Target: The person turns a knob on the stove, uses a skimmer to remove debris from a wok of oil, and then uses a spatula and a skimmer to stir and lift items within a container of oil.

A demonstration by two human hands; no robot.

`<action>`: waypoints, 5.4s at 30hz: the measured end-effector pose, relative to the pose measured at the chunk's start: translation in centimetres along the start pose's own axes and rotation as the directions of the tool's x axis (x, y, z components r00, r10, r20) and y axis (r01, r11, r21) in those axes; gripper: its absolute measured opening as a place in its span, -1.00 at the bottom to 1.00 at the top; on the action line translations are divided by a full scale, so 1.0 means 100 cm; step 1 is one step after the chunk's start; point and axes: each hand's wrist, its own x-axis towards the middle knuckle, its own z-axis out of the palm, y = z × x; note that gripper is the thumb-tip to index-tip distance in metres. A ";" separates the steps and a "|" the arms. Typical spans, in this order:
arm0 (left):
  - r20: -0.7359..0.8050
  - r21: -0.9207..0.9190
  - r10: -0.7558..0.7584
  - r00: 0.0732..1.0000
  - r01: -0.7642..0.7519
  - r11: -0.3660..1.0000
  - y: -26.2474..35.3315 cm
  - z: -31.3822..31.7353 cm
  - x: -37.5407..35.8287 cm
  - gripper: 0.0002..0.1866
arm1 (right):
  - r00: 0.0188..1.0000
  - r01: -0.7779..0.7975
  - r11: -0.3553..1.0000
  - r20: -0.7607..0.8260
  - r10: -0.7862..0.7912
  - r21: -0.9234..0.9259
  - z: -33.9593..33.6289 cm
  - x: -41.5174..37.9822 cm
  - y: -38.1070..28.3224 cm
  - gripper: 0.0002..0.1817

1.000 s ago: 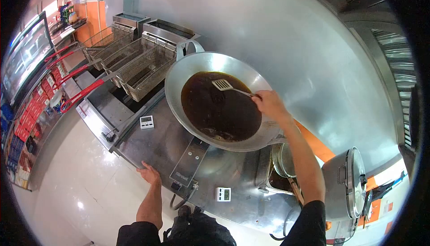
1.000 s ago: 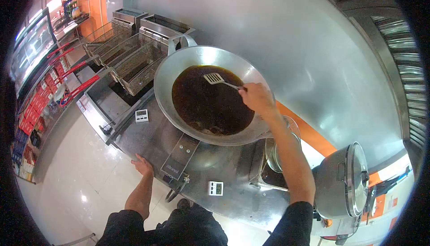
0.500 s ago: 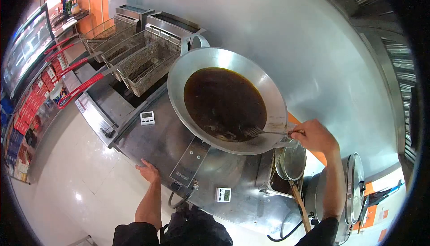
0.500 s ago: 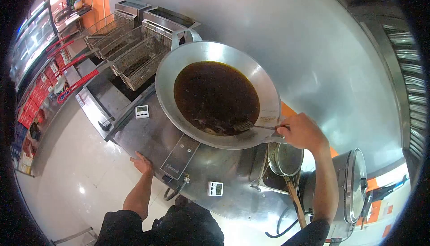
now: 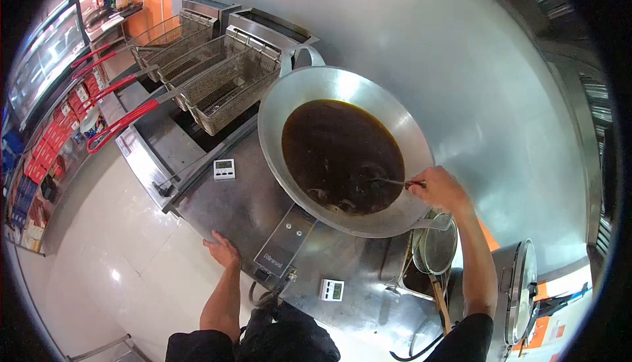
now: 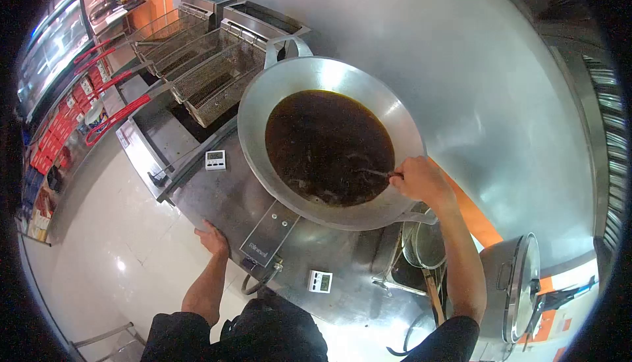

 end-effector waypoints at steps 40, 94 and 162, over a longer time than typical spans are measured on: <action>-0.026 0.025 -0.007 1.000 0.007 1.000 0.009 -0.005 -0.006 -0.31 | 0.942 0.210 0.975 -0.283 -0.182 0.072 -0.059 -0.042 -0.018 -0.76; -0.033 0.076 0.022 0.999 -0.019 0.997 0.005 0.001 -0.003 -0.35 | 0.962 0.207 0.969 0.152 -0.226 0.133 -0.022 0.038 -0.003 -0.69; -0.005 0.053 -0.021 1.000 0.021 0.998 0.023 -0.009 -0.009 -0.33 | 0.940 0.276 0.947 0.160 -0.302 0.167 -0.034 0.077 -0.015 -0.59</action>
